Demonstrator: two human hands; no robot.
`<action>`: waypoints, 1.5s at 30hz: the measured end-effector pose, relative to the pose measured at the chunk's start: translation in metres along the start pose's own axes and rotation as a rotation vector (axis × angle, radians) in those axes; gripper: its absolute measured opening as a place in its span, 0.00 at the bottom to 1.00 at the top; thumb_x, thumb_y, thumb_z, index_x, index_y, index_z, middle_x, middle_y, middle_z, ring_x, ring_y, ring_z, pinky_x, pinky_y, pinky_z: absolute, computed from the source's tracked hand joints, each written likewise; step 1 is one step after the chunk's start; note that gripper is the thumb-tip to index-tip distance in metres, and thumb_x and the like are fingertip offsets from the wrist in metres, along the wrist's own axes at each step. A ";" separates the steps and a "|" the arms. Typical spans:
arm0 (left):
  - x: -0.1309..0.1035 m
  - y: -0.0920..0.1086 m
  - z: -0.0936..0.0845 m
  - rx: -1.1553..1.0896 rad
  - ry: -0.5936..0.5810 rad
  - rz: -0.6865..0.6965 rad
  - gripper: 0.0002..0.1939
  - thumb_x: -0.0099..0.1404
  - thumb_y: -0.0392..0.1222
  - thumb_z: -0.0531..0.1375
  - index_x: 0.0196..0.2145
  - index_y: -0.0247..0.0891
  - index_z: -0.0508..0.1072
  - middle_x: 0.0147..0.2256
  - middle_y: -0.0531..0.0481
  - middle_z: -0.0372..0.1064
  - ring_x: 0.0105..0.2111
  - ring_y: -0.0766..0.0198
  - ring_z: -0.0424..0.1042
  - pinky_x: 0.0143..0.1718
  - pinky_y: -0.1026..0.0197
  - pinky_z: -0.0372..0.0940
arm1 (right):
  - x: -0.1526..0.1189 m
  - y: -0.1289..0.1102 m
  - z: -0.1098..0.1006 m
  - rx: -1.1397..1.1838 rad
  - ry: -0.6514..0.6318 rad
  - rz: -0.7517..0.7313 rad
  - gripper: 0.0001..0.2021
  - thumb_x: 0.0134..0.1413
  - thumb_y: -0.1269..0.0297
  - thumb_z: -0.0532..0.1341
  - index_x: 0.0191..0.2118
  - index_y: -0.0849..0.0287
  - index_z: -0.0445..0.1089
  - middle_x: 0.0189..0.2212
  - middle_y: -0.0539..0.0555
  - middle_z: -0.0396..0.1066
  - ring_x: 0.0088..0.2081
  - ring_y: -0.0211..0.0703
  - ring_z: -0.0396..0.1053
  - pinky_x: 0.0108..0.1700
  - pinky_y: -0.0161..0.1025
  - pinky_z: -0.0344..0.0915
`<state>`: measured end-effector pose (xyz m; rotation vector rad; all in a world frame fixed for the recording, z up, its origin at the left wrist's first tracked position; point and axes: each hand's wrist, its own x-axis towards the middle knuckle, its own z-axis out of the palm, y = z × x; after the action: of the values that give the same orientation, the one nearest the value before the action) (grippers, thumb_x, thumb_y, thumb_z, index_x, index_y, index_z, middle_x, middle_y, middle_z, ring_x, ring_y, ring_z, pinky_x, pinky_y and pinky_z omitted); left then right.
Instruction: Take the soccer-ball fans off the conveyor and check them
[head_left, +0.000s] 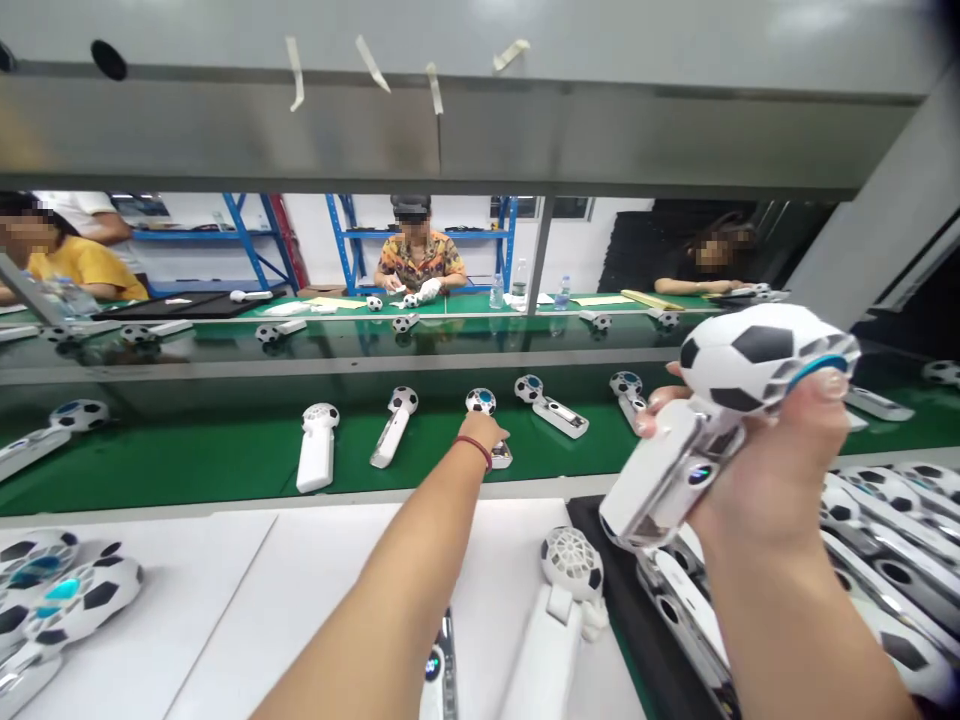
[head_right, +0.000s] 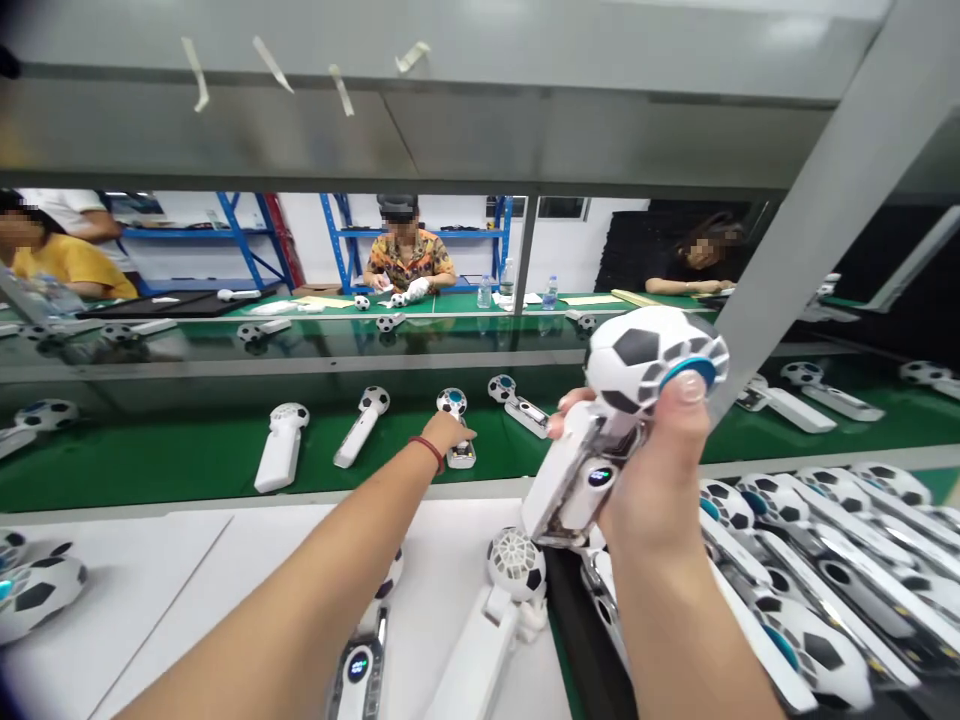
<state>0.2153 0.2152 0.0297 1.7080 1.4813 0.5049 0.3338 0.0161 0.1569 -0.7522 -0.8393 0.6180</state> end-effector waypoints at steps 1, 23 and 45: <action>-0.002 0.001 0.002 -0.051 -0.010 -0.035 0.14 0.63 0.43 0.57 0.44 0.34 0.67 0.43 0.45 0.65 0.41 0.59 0.68 0.40 0.53 0.66 | -0.003 -0.001 0.001 -0.004 -0.038 -0.026 0.21 0.47 0.40 0.54 0.30 0.55 0.69 0.19 0.49 0.66 0.19 0.41 0.65 0.18 0.35 0.62; -0.182 -0.125 -0.105 -0.840 0.526 0.341 0.30 0.49 0.64 0.60 0.41 0.39 0.62 0.31 0.49 0.70 0.28 0.60 0.72 0.28 0.63 0.67 | -0.068 0.132 0.015 -0.317 -0.567 0.616 0.36 0.41 0.60 0.67 0.54 0.49 0.48 0.48 0.53 0.63 0.51 0.50 0.62 0.56 0.50 0.55; -0.204 -0.158 -0.091 -0.963 0.005 0.028 0.21 0.54 0.41 0.63 0.41 0.41 0.57 0.36 0.48 0.66 0.31 0.56 0.71 0.27 0.55 0.68 | -0.081 0.121 0.023 0.049 -0.610 0.968 0.29 0.43 0.67 0.65 0.48 0.50 0.48 0.33 0.49 0.64 0.35 0.44 0.67 0.37 0.45 0.65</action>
<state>0.0007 0.0480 0.0023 0.9496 0.9456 1.0283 0.2493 0.0358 0.0377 -0.9262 -0.9771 1.7888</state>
